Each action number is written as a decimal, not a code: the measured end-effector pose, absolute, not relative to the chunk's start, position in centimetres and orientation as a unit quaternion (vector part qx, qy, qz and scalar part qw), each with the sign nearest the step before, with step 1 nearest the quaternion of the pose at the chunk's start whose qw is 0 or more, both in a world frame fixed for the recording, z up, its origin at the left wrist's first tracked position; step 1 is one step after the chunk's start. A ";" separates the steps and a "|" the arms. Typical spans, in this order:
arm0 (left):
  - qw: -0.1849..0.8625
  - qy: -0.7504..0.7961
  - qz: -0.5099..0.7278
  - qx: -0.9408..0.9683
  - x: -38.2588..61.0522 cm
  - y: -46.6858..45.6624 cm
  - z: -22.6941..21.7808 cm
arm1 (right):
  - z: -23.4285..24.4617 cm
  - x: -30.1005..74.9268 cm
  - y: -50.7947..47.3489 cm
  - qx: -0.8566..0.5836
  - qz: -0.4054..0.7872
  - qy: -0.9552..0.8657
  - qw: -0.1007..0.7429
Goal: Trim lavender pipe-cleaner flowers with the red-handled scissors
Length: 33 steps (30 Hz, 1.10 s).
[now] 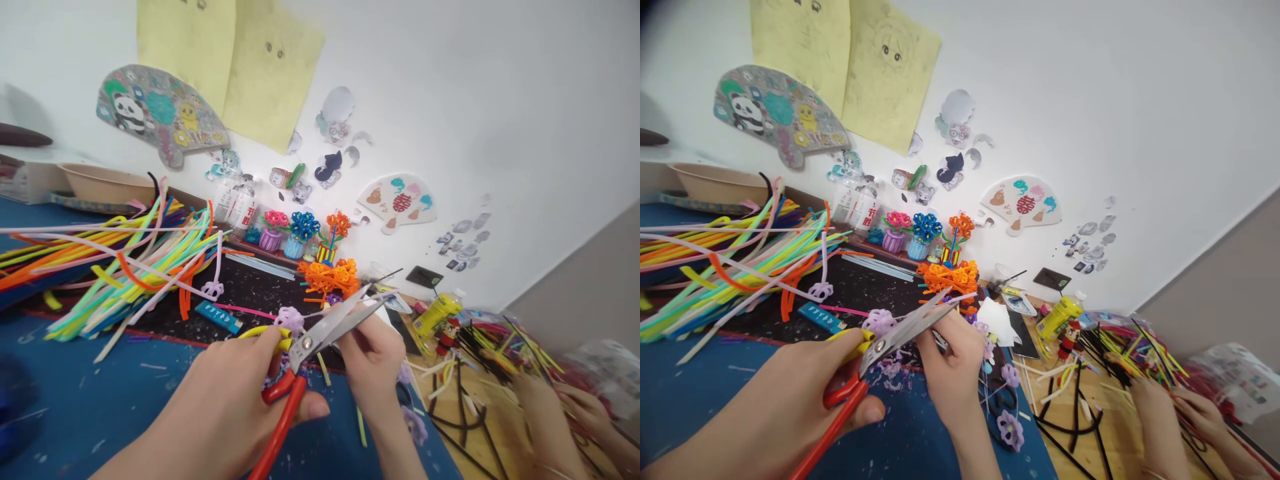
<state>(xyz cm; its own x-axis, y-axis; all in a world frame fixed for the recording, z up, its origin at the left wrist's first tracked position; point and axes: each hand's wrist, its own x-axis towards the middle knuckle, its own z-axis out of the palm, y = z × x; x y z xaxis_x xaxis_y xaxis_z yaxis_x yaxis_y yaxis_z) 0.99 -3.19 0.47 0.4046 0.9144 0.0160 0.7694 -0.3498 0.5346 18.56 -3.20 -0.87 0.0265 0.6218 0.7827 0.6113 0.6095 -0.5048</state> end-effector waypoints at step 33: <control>0.198 0.530 0.123 0.816 0.5 -2.8 1.3 | -0.8 18.6 -3.4 -0.440 0.035 -0.724 0.530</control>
<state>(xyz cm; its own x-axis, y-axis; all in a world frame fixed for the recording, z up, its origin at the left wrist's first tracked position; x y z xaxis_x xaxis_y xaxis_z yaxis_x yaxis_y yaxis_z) 0.50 -2.77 1.34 0.4085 0.9127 -0.0093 0.8154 -0.3604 0.4530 18.58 -3.41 -0.76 -0.0507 0.6746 0.7365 0.5993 0.6104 -0.5179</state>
